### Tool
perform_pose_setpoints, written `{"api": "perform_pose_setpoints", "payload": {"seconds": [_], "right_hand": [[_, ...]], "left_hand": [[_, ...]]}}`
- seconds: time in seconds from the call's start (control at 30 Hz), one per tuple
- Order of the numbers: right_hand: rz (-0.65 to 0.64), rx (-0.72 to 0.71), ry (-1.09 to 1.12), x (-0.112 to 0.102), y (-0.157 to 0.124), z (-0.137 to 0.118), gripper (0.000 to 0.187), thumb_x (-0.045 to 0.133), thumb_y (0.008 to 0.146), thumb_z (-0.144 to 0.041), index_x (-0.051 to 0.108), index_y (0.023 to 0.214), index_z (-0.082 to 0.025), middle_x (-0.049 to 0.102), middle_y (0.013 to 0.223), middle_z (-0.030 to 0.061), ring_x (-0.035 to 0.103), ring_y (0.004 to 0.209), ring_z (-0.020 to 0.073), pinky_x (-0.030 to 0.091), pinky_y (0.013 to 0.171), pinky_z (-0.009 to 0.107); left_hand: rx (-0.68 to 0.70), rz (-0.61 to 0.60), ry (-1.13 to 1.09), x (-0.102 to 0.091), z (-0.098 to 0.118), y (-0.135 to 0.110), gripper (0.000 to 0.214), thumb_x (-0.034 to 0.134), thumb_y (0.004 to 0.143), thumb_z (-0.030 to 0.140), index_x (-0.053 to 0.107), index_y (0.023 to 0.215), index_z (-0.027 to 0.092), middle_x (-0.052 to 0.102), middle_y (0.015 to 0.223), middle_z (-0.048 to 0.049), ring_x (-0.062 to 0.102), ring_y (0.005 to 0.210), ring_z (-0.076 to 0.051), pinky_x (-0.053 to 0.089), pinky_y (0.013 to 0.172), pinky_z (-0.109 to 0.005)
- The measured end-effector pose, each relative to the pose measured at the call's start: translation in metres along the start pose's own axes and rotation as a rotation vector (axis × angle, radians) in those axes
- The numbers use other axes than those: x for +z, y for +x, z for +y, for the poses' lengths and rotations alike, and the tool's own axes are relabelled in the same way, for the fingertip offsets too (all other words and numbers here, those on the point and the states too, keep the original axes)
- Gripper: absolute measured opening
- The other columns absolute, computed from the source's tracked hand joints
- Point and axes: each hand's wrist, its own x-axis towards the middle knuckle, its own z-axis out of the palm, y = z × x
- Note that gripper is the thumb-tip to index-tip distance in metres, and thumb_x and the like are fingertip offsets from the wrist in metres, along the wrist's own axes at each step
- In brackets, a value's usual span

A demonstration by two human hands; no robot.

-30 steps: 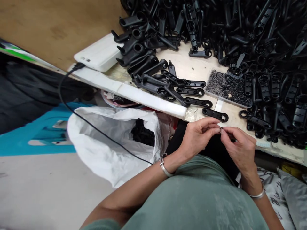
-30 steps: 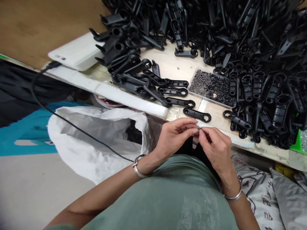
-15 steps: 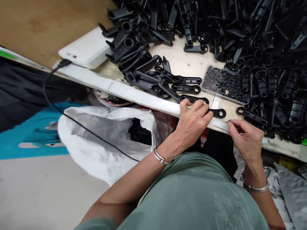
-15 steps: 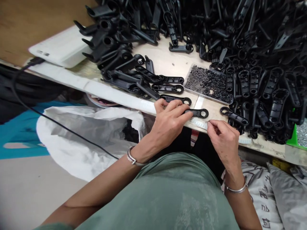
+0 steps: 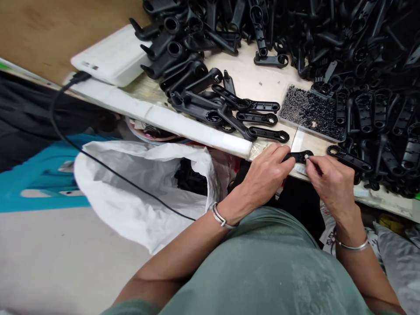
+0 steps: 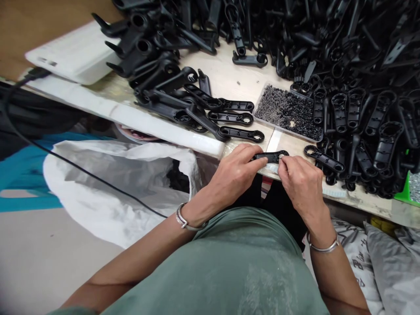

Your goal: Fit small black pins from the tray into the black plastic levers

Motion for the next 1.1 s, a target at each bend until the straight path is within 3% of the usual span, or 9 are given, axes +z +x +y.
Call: {"api": "perform_pose_setpoints", "payload": {"seconds": [0.27, 0.4, 0.53, 0.7, 0.87, 1.1], "right_hand": [[-0.259, -0.061, -0.213, -0.016, 0.016, -0.015, 0.025, 0.048, 0.094, -0.014, 0.068, 0.079, -0.013, 0.070, 0.073, 0.0091, 0.063, 0.061, 0.0189, 0.037, 0.057, 0.031], [-0.415, 0.034, -0.001, -0.026, 0.031, -0.008, 0.023, 0.050, 0.091, -0.018, 0.069, 0.079, -0.014, 0.071, 0.071, 0.0075, 0.061, 0.060, 0.0172, 0.038, 0.059, 0.030], [-0.487, 0.228, 0.266, -0.027, 0.040, 0.003, 0.023, 0.051, 0.086, -0.021, 0.066, 0.069, -0.018, 0.059, 0.053, -0.0008, 0.049, 0.049, 0.0112, 0.036, 0.056, 0.026], [-0.530, 0.342, 0.329, -0.025, 0.044, 0.006, 0.022, 0.051, 0.081, -0.024, 0.061, 0.062, -0.018, 0.054, 0.049, -0.0026, 0.045, 0.047, 0.0100, 0.033, 0.055, 0.026], [-0.595, 0.283, 0.263, -0.029, 0.051, 0.002, 0.023, 0.049, 0.081, -0.020, 0.053, 0.058, -0.019, 0.052, 0.048, -0.0024, 0.043, 0.047, 0.0091, 0.032, 0.056, 0.026], [-0.649, 0.069, -0.120, -0.029, 0.052, -0.005, 0.026, 0.045, 0.092, -0.019, 0.058, 0.069, -0.017, 0.057, 0.055, 0.0033, 0.047, 0.049, 0.0136, 0.031, 0.058, 0.030]], "left_hand": [[-0.026, -0.040, -0.033, -0.002, 0.001, -0.003, 0.033, 0.035, 0.101, 0.010, 0.066, 0.090, 0.014, 0.065, 0.097, -0.0094, 0.058, 0.090, -0.018, 0.051, 0.080, -0.029], [-0.031, -0.032, -0.060, 0.000, 0.000, -0.003, 0.034, 0.033, 0.102, 0.011, 0.066, 0.093, 0.014, 0.064, 0.096, -0.0084, 0.057, 0.089, -0.018, 0.051, 0.080, -0.028], [-0.045, -0.063, -0.089, 0.001, 0.000, -0.003, 0.034, 0.030, 0.104, 0.014, 0.062, 0.114, 0.015, 0.061, 0.099, -0.0072, 0.055, 0.092, -0.017, 0.050, 0.082, -0.028], [-0.027, -0.181, -0.086, -0.001, 0.001, 0.000, 0.036, 0.028, 0.104, 0.016, 0.064, 0.111, 0.018, 0.057, 0.100, -0.0082, 0.052, 0.090, -0.019, 0.048, 0.081, -0.031], [-0.031, -0.210, -0.084, 0.000, 0.000, 0.001, 0.038, 0.025, 0.104, 0.016, 0.063, 0.110, 0.018, 0.055, 0.101, -0.0084, 0.050, 0.092, -0.020, 0.046, 0.081, -0.032], [0.008, -0.159, -0.102, 0.004, -0.002, -0.002, 0.035, 0.028, 0.105, 0.019, 0.062, 0.108, 0.017, 0.056, 0.101, -0.0084, 0.048, 0.091, -0.020, 0.044, 0.081, -0.031]]}}
